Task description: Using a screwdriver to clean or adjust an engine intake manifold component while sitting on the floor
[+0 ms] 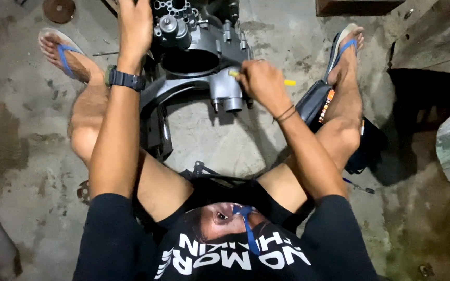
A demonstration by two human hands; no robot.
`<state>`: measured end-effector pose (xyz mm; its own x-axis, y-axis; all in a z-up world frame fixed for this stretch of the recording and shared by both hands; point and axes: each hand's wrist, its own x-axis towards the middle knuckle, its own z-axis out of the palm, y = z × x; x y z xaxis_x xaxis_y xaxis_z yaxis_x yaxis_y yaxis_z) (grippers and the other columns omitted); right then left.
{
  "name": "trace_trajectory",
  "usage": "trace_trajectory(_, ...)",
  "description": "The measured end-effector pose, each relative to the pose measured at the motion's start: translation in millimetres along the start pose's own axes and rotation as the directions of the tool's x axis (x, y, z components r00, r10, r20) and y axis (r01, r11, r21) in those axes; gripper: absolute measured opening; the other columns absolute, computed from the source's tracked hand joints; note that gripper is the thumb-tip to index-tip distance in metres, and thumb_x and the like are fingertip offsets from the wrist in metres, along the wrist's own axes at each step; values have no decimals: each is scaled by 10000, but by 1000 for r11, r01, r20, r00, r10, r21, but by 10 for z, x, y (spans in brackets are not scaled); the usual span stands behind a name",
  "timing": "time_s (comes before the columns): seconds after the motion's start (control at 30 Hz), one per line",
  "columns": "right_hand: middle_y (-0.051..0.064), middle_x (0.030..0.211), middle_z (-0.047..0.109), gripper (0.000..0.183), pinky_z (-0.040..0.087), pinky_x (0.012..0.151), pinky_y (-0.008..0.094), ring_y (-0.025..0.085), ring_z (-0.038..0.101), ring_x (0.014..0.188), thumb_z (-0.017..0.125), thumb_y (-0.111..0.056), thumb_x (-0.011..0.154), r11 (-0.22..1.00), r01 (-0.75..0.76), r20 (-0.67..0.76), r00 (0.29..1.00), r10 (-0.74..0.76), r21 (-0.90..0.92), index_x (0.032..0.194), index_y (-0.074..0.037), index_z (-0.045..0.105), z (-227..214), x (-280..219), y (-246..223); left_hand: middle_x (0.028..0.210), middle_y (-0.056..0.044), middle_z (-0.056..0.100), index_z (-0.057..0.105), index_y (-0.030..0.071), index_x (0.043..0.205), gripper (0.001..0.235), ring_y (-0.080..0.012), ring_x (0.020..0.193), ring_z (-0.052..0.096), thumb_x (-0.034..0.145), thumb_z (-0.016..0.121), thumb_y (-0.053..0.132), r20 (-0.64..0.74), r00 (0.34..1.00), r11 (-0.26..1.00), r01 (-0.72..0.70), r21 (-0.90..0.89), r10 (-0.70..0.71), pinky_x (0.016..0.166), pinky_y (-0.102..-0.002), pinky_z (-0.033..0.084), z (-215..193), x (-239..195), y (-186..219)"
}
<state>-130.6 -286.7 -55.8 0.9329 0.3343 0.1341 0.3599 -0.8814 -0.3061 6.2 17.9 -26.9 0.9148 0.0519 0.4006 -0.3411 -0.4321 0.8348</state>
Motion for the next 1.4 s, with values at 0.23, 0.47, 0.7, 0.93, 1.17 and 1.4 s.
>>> trace_trajectory(0.23,147,888,713,246,504,542,564,424,679,758,618,-325,1019,995,-100,61,993,100,-12,951,-92,654,-68,-11,-159,1310,-105,675,562,123,1272,405,-252,1184,616,1025,516,441,28,994,993,109,-44,-108,962,-382,435,-55,-35,401)
trace_trajectory(0.47,187,791,696,244,475,540,573,467,676,738,614,-280,984,998,-64,121,991,64,-10,853,-76,645,-40,8,-245,1573,-158,462,307,120,1540,583,-286,1443,472,1074,584,334,3,992,992,128,-19,-128,1191,-344,297,46,55,65)
trace_trajectory(0.7,150,759,694,177,448,466,546,438,673,651,603,-215,966,996,86,125,989,-80,-40,836,-102,647,46,-126,-419,1418,-107,572,376,166,1468,479,-278,1325,549,1059,514,373,96,985,980,152,-128,-140,1091,-363,385,-96,-91,444)
trace_trajectory(0.93,116,733,691,206,526,489,501,356,699,647,546,-136,1007,991,-53,126,990,68,-124,837,-69,643,-34,1,-391,1480,-102,542,330,141,1517,574,-269,1371,520,1042,502,412,79,977,974,204,-103,-196,1125,-356,361,-88,-50,494)
trace_trajectory(1.17,145,753,686,218,514,517,550,440,689,689,607,-272,975,985,-43,65,996,55,-167,860,-103,680,125,0,-268,1484,-105,550,300,146,1541,580,-294,1370,536,1063,495,411,113,976,969,203,-139,-188,1103,-373,390,-87,-94,410)
trace_trajectory(1.4,253,820,683,292,459,581,633,573,646,809,557,-322,1005,980,-199,135,972,194,23,885,-68,635,-204,139,-364,1413,-91,587,364,141,1496,557,-262,1306,552,1012,511,373,84,969,964,242,-114,-233,1095,-357,383,-96,-59,562)
